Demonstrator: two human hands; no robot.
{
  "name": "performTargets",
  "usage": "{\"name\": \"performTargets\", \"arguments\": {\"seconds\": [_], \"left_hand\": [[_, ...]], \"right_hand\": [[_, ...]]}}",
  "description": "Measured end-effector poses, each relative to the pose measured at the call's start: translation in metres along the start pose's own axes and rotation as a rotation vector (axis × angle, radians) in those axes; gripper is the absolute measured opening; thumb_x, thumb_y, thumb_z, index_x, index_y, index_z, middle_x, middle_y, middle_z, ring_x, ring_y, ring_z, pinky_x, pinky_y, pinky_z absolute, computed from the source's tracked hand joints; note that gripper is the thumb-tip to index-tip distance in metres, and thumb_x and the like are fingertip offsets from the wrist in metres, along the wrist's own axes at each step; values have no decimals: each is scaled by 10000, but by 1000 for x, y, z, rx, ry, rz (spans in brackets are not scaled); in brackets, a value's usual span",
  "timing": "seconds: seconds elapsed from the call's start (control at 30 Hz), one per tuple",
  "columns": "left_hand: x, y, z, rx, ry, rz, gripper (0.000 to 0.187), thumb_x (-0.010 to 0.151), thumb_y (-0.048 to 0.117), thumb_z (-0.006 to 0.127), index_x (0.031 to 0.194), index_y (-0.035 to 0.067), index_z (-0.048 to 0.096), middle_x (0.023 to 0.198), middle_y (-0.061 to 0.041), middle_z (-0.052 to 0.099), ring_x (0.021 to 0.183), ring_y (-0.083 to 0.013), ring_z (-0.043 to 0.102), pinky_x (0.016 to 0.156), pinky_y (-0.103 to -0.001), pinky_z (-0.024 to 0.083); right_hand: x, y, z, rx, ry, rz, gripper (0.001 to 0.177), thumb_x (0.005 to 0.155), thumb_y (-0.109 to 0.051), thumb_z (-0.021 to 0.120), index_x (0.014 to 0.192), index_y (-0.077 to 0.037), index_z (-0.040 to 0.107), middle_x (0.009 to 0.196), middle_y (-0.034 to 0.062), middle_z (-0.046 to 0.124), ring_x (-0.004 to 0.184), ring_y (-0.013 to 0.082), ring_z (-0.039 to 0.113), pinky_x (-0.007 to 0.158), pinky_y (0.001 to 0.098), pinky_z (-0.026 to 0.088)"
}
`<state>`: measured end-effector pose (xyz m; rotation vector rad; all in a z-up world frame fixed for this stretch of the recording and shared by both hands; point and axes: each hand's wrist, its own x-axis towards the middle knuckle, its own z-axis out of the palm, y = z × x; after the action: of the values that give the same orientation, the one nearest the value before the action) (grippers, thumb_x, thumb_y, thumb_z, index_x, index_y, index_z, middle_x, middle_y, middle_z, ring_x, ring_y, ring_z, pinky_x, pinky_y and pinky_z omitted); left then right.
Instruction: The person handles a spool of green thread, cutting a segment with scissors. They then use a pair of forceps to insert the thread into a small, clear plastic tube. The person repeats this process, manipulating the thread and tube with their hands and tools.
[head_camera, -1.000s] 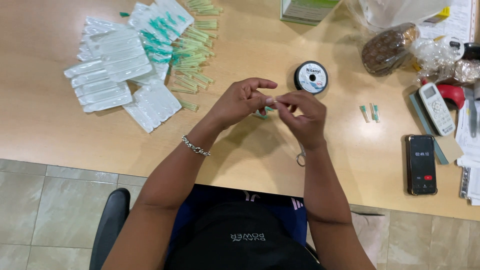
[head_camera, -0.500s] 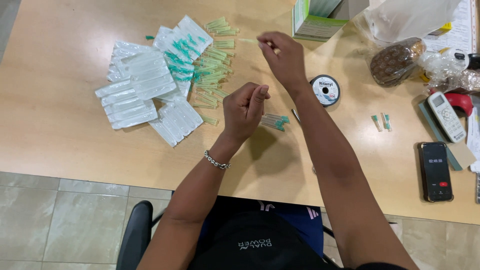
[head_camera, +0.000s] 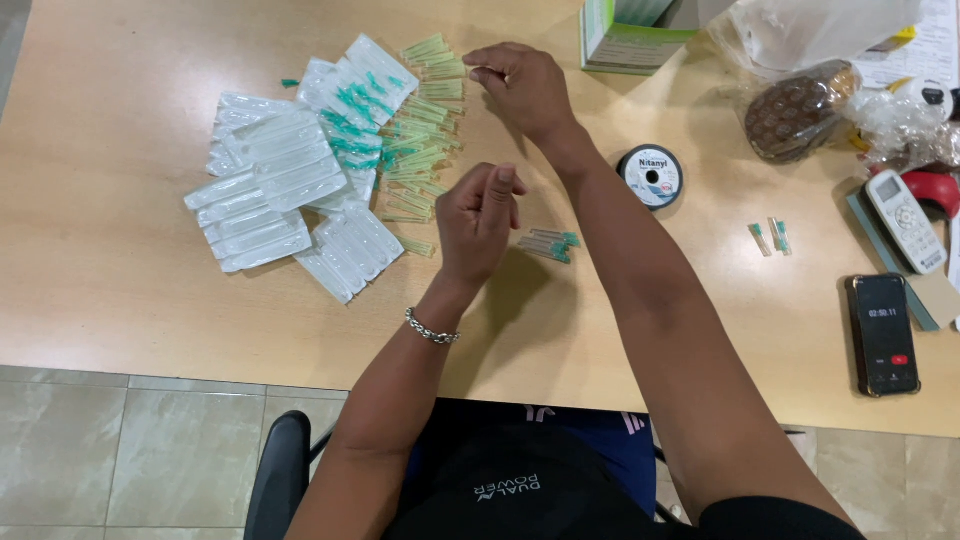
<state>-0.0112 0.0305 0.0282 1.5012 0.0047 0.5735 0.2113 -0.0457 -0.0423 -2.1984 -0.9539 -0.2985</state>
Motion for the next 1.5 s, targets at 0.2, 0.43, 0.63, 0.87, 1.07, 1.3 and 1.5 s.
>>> {"name": "performTargets", "arguments": {"seconds": [0.2, 0.43, 0.63, 0.87, 1.07, 1.3, 1.5], "left_hand": [[9, -5, -1, 171, -128, -151, 317, 1016, 400, 584, 856, 144, 678, 612, 27, 640, 586, -66, 602, 615, -247, 475], [0, -51, 5, 608, -517, 145, 94, 1001, 152, 700, 1047, 85, 748, 800, -129, 690, 799, -375, 686, 711, -466, 555], [-9, -84, 12, 772, -650, 217, 121, 983, 182, 711, 1064, 130, 785, 889, -107, 686, 891, -349, 677, 810, -437, 519], [-11, -97, 15, 830, -715, 203, 160, 1000, 216, 702, 1101, 126, 786, 965, -125, 687, 971, -354, 658, 873, -452, 497], [-12, -105, 16, 865, -684, 253, 161, 989, 206, 714, 1108, 122, 784, 969, -102, 682, 977, -321, 657, 881, -436, 499], [-13, -113, 14, 792, -559, 402, 138, 958, 253, 821, 1004, 125, 793, 928, -40, 691, 810, -288, 609, 782, -421, 491], [-11, -107, 14, 788, -576, 382, 125, 969, 234, 791, 1000, 114, 776, 923, -58, 698, 798, -306, 607, 777, -429, 486]], "right_hand": [[-49, -45, -87, 148, -1, 107, 114, 980, -105, 694, 1051, -86, 782, 1014, 22, 770, 825, 130, 638, 756, 292, 524], [-158, -74, -150, 141, -166, 177, 136, 928, -29, 770, 1059, -56, 792, 891, 193, 748, 748, 331, 671, 699, 457, 515], [-206, -55, -125, -185, -195, 178, 147, 925, -300, 789, 1038, -207, 803, 1038, 34, 744, 943, 307, 697, 764, 423, 568], [-211, -41, -109, -287, -58, 17, 106, 963, -282, 746, 1025, -210, 792, 975, -11, 709, 874, 221, 687, 755, 333, 565], [-211, -22, -103, -351, 127, -39, 187, 957, -319, 766, 1105, -205, 763, 1031, 3, 691, 934, 212, 660, 829, 349, 523], [-217, -15, -163, -260, 111, 537, 954, 814, -396, 844, 1584, -193, 319, 1568, 105, 444, 1439, 349, 388, 1169, 527, 320], [-211, -5, -158, -268, 86, 511, 787, 771, -356, 825, 1466, -195, 492, 1435, 35, 581, 1336, 265, 513, 1034, 489, 379]]}}
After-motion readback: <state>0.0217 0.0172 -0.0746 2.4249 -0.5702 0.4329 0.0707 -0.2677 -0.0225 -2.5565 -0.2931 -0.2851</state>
